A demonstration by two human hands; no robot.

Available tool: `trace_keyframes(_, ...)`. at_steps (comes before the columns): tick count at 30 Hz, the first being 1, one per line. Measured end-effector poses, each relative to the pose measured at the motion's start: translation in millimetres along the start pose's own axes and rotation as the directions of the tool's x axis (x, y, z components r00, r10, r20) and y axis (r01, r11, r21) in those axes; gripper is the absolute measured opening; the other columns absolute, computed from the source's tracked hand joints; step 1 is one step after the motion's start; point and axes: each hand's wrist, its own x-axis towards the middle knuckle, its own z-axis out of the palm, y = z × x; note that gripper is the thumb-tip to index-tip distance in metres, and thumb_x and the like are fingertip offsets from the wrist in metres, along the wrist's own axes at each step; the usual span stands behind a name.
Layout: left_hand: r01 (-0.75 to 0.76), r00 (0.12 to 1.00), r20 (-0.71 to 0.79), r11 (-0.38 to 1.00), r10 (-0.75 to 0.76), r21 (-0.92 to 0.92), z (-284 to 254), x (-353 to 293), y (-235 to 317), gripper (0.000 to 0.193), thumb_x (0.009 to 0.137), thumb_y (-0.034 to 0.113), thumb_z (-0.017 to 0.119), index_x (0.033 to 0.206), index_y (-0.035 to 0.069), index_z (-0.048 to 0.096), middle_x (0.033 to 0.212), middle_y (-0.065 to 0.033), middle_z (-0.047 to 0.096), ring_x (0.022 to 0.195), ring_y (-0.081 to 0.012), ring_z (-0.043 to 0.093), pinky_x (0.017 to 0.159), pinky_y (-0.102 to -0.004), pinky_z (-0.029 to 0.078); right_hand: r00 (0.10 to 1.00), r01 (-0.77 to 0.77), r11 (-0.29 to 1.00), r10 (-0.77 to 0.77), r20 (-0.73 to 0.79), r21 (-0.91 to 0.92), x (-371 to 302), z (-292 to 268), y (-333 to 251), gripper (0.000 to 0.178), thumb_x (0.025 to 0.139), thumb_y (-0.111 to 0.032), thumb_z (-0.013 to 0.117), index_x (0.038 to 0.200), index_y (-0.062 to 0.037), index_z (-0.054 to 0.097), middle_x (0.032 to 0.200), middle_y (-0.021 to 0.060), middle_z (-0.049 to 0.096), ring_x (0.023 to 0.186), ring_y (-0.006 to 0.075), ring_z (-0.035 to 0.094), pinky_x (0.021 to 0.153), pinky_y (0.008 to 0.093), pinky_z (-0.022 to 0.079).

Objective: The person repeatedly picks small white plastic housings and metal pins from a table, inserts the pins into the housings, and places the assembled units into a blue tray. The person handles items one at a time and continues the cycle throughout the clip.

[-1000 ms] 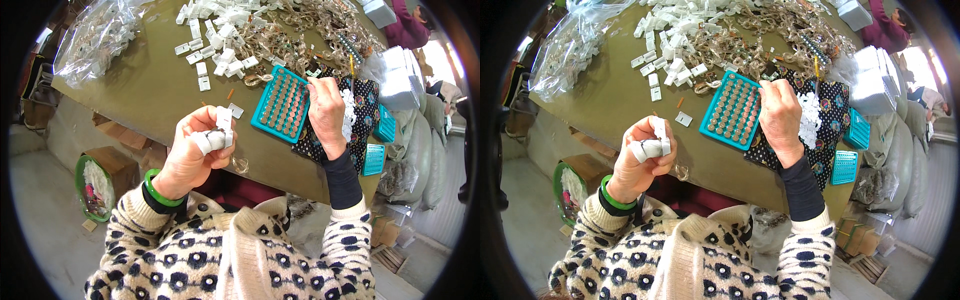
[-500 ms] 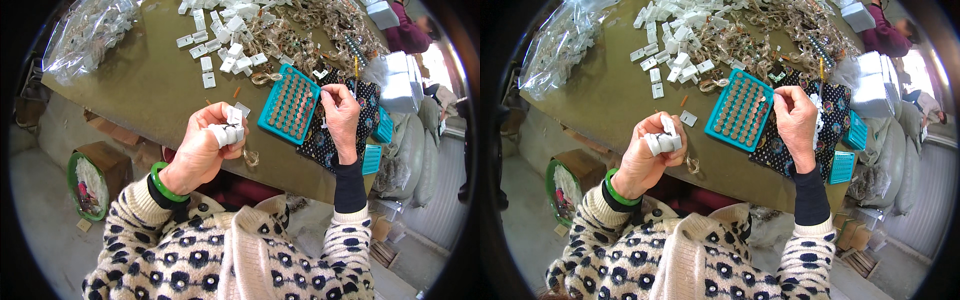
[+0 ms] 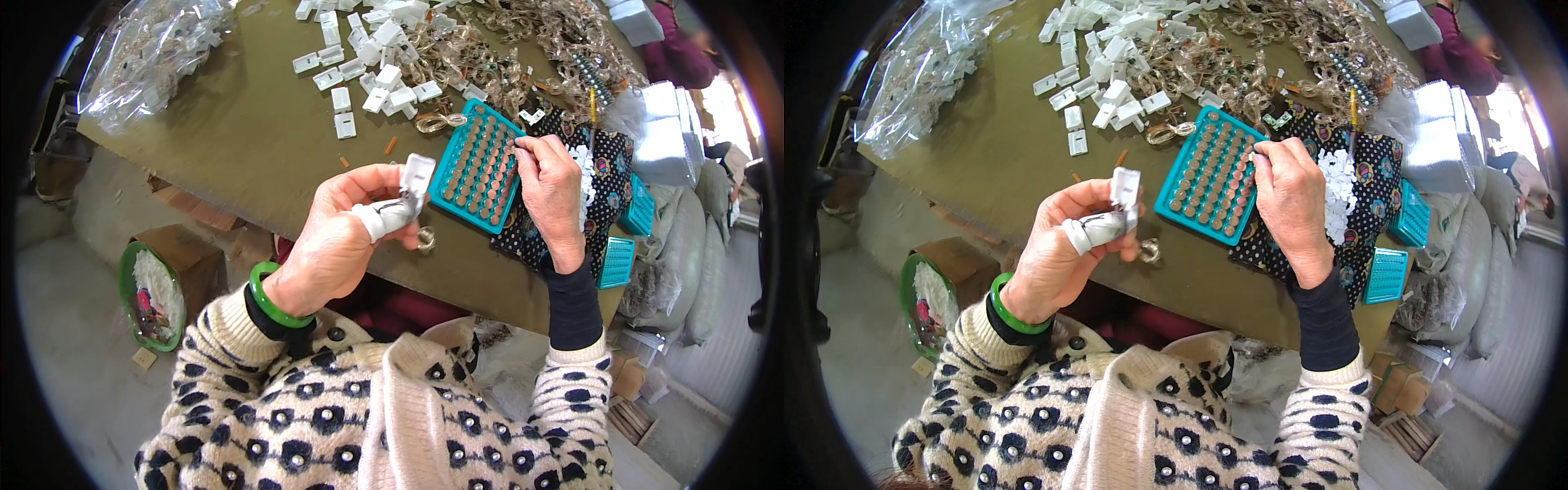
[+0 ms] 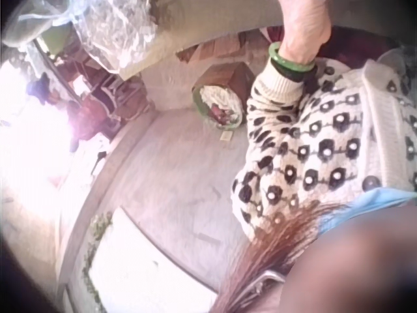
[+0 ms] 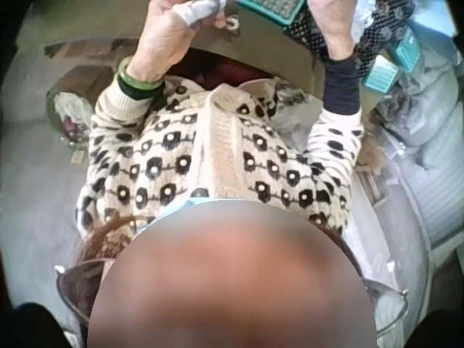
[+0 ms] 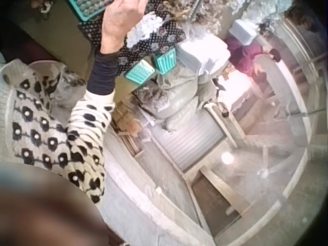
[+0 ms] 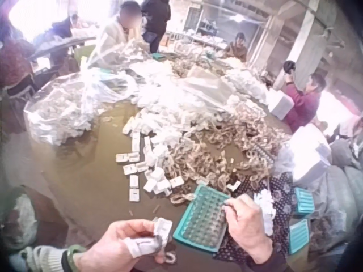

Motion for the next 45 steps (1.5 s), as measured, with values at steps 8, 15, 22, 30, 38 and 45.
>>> trace_keyframes(8, -0.034, 0.999, -0.007, 0.996, 0.035, 0.077, 6, -1, 4, 0.036, 0.087, -0.002, 0.066, 0.122, -0.001, 0.060, 0.108, -0.0153, 0.067, 0.088, -0.0235, 0.070, 0.079, -0.0409, 0.061, 0.993, -0.012, 0.998, 0.004, 0.115, 0.066, 8, -5, 5, 0.002, 0.082, 0.002, 0.063, 0.084, 0.0008, 0.062, 0.079, 0.0112, 0.062, 0.066, 0.0253, 0.061, 0.059, 0.0358, 0.047)
trace_keyframes(15, -0.107, 0.991, -0.062, 0.974, 0.121, 0.199, 7, -5, -2, 0.037, 0.085, -0.009, 0.064, 0.122, -0.004, 0.059, 0.103, -0.0149, 0.067, 0.088, -0.0247, 0.071, 0.074, -0.0338, 0.061, 0.997, 0.064, 0.984, -0.054, -0.062, 0.169, -7, -6, -37, 0.005, 0.087, 0.001, 0.064, 0.089, -0.0006, 0.060, 0.082, 0.0074, 0.059, 0.062, 0.0158, 0.058, 0.057, 0.0287, 0.047)
trace_keyframes(22, -0.063, 0.995, -0.064, 0.967, 0.081, 0.246, 12, -5, -4, 0.034, 0.085, -0.009, 0.066, 0.118, -0.008, 0.058, 0.100, -0.0179, 0.068, 0.087, -0.0240, 0.071, 0.071, -0.0315, 0.060, 0.940, 0.334, 0.927, -0.316, -0.129, 0.171, -34, 14, -94, 0.025, 0.075, 0.007, 0.071, 0.097, 0.0007, 0.062, 0.089, 0.0129, 0.058, 0.078, 0.0288, 0.060, 0.067, 0.0378, 0.051)
trace_keyframes(30, -0.033, 0.996, -0.074, 0.978, 0.049, 0.206, 16, -11, 1, 0.034, 0.085, -0.008, 0.067, 0.118, -0.010, 0.058, 0.098, -0.0168, 0.068, 0.083, -0.0217, 0.070, 0.071, -0.0317, 0.059, 0.947, 0.321, 0.930, -0.311, -0.084, 0.178, -37, 12, -104, 0.025, 0.080, 0.010, 0.069, 0.102, -0.0004, 0.067, 0.093, 0.0124, 0.061, 0.078, 0.0245, 0.063, 0.067, 0.0324, 0.052)
trace_keyframes(38, -0.073, 0.996, -0.026, 0.969, 0.081, 0.236, 10, -15, -1, 0.035, 0.085, -0.005, 0.069, 0.119, -0.008, 0.059, 0.102, -0.0163, 0.068, 0.092, -0.0208, 0.069, 0.077, -0.0328, 0.059, 0.816, 0.557, 0.829, -0.555, -0.162, -0.036, -37, 22, -108, 0.036, 0.068, 0.002, 0.070, 0.104, 0.0064, 0.063, 0.093, 0.0149, 0.060, 0.080, 0.0286, 0.062, 0.066, 0.0385, 0.051)
trace_keyframes(45, -0.014, 0.994, -0.102, 0.987, 0.031, 0.157, 4, -13, -3, 0.026, 0.086, 0.006, 0.072, 0.108, -0.004, 0.063, 0.093, -0.0113, 0.068, 0.069, -0.0149, 0.066, 0.061, -0.0278, 0.056, 0.875, 0.481, 0.863, -0.462, -0.144, 0.156, -43, 20, -102, 0.031, 0.074, 0.007, 0.065, 0.105, 0.0048, 0.064, 0.095, 0.0159, 0.065, 0.081, 0.0291, 0.065, 0.071, 0.0384, 0.054)
